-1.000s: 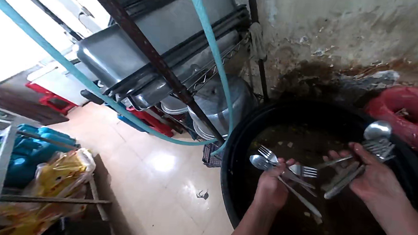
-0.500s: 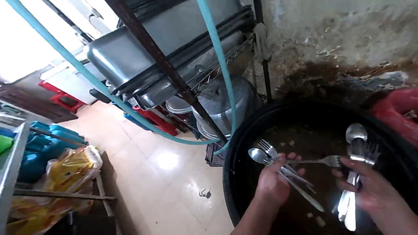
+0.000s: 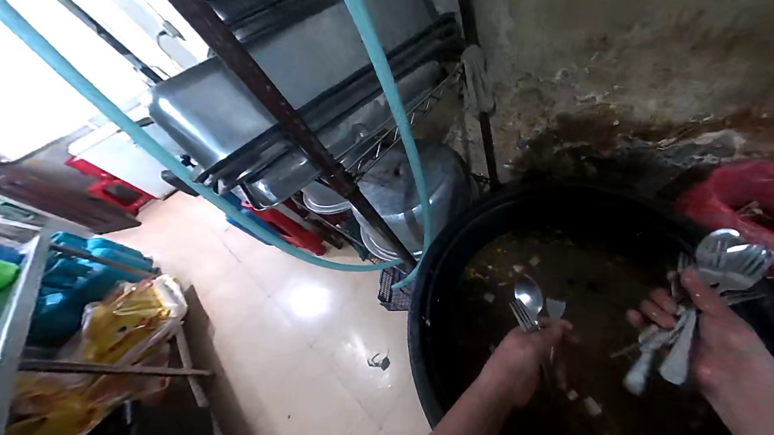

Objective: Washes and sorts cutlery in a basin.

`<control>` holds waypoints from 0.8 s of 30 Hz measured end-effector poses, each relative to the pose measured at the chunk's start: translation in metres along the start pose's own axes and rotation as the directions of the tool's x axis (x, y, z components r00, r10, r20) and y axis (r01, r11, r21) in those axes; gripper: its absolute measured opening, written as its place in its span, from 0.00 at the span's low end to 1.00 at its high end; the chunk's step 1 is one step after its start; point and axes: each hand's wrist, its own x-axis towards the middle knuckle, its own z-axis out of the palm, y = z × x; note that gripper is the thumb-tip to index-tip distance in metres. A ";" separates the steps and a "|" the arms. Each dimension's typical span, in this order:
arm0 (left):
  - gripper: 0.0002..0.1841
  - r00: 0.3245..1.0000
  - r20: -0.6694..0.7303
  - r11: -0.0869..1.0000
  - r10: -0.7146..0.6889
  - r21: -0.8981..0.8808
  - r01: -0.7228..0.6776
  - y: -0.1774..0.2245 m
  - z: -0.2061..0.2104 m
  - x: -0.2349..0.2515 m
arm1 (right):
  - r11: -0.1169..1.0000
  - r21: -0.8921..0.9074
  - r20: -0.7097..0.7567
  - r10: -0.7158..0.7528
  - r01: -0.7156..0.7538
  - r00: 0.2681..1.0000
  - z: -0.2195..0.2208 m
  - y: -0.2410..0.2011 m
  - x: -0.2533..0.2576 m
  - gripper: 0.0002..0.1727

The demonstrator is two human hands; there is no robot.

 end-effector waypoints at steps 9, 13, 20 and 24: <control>0.13 0.979 -0.131 0.971 0.154 0.201 -0.126 0.013 0.019 0.001 | 0.895 -0.384 0.037 0.259 -0.226 0.965 0.008 0.055 -0.022 0.12; 0.14 0.944 -0.251 0.947 0.214 0.290 -0.137 0.007 0.020 0.009 | 0.877 -0.399 0.029 0.304 -0.268 0.952 0.022 0.065 -0.038 0.15; 0.34 0.984 0.035 0.716 0.175 0.681 -0.152 0.017 0.013 0.010 | 0.871 -0.415 0.134 0.343 -0.262 0.929 0.012 0.065 -0.045 0.08; 0.36 0.998 0.068 0.685 0.002 0.727 -0.051 0.041 -0.010 0.031 | 0.882 -0.469 0.150 0.026 0.048 0.988 -0.012 0.024 -0.042 0.11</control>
